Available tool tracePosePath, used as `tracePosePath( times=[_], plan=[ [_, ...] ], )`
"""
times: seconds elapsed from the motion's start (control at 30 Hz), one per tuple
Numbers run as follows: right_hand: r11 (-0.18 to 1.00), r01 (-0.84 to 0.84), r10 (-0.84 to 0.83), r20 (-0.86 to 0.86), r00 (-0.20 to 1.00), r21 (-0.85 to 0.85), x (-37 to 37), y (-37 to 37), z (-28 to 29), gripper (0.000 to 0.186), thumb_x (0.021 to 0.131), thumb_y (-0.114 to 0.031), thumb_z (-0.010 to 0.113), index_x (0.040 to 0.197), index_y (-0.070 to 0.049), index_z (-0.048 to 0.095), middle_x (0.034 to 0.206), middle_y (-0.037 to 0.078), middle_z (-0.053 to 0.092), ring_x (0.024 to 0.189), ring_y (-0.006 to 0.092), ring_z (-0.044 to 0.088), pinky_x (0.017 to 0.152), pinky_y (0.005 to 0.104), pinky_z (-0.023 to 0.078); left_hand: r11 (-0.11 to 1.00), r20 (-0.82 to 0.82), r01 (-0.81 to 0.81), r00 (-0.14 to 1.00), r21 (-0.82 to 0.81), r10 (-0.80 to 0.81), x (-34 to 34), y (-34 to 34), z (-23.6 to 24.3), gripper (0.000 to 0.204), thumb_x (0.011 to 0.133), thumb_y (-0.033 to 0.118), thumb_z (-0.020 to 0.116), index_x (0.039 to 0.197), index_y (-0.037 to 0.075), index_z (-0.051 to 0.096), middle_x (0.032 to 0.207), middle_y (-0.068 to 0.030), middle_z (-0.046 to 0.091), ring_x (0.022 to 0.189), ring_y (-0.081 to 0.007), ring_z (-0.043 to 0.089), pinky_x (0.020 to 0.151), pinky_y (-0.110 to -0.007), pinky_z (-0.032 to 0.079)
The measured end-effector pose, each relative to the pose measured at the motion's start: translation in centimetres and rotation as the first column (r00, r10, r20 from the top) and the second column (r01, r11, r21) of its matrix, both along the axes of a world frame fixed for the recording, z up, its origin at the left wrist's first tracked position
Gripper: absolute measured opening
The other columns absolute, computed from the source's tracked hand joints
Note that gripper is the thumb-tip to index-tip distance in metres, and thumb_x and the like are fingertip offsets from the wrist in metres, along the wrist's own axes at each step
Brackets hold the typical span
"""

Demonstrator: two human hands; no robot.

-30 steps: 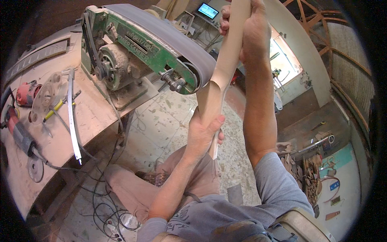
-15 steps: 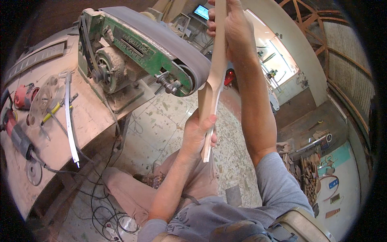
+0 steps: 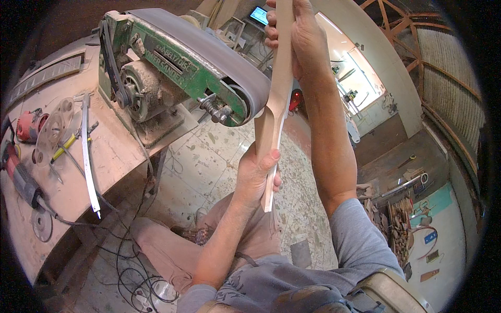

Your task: The person holds a wooden guitar neck with both hands and presses the back of it against a running belt sander to smooth the surface, turning the neck to work on different sides.

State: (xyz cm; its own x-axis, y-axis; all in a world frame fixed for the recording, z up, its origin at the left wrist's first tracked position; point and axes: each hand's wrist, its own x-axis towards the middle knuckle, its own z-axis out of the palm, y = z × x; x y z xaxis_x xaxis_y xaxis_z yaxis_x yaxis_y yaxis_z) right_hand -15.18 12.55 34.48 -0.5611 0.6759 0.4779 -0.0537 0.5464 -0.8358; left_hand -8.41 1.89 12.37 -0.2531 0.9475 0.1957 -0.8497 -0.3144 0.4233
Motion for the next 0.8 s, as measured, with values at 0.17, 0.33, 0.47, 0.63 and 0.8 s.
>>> tracePosePath(
  times=[0.17, 0.33, 0.47, 0.63, 0.8],
  plan=[
    [0.989, -0.122, 0.118, -0.048, 0.992, -0.081, 0.2, 0.5, 0.2, 0.065, 0.101, -0.067, 0.048, 0.11, -0.004, 0.059, 0.071, -0.001, 0.052, 0.052, 0.009, 0.051, 0.046, 0.0211, 0.044, 0.997, -0.003, -0.07, 0.998, -0.041, 0.07, 0.3, -0.5, 0.7, 0.051, 0.092, 0.039, 0.076, 0.114, 0.002, 0.051, 0.082, -0.0028, 0.056, 0.051, -0.0069, 0.058, 0.041, -0.022, 0.05],
    [0.999, 0.011, -0.012, 0.023, 1.0, 0.046, -0.1, 0.3, -0.1, 0.063, 0.1, -0.066, 0.05, 0.107, -0.005, 0.061, 0.073, -0.001, 0.054, 0.053, 0.0084, 0.052, 0.048, 0.0217, 0.045, 1.0, 0.01, 0.014, 1.0, -0.011, -0.014, 0.1, 0.2, -0.1, 0.06, 0.092, 0.045, 0.073, 0.123, -0.002, 0.051, 0.075, 0.0005, 0.053, 0.051, -0.0041, 0.053, 0.041, -0.018, 0.046],
    [0.989, 0.109, -0.117, 0.073, 0.99, 0.101, -0.6, -0.5, -0.3, 0.062, 0.1, -0.067, 0.05, 0.103, -0.006, 0.061, 0.075, 0.0, 0.055, 0.055, 0.0082, 0.053, 0.05, 0.0227, 0.046, 0.992, 0.073, 0.107, 0.991, 0.073, -0.112, -0.4, 0.6, -0.7, 0.069, 0.094, 0.044, 0.071, 0.134, -0.008, 0.047, 0.073, 0.0013, 0.05, 0.05, -0.0037, 0.049, 0.038, -0.017, 0.042],
    [0.949, 0.206, -0.242, 0.134, 0.961, 0.238, -1.2, -0.2, -0.5, 0.061, 0.101, -0.066, 0.048, 0.096, -0.006, 0.058, 0.074, 0.0, 0.053, 0.059, 0.0101, 0.053, 0.053, 0.0258, 0.047, 0.97, 0.134, 0.179, 0.97, 0.164, -0.202, -0.6, 1.3, -1.3, 0.073, 0.095, 0.044, 0.07, 0.136, -0.011, 0.045, 0.073, 0.0014, 0.046, 0.05, -0.0033, 0.049, 0.036, -0.017, 0.042],
    [0.928, 0.196, -0.252, 0.147, 0.957, 0.316, -1.6, 0.4, -1.2, 0.057, 0.103, -0.062, 0.048, 0.093, -0.007, 0.057, 0.073, 0.0, 0.052, 0.06, 0.0112, 0.052, 0.056, 0.0272, 0.046, 0.931, 0.161, 0.26, 0.938, 0.257, -0.307, -1.1, 2.1, -2.3, 0.072, 0.097, 0.045, 0.067, 0.136, -0.01, 0.045, 0.074, 0.0014, 0.045, 0.05, -0.0021, 0.048, 0.036, -0.015, 0.043]
  ],
)
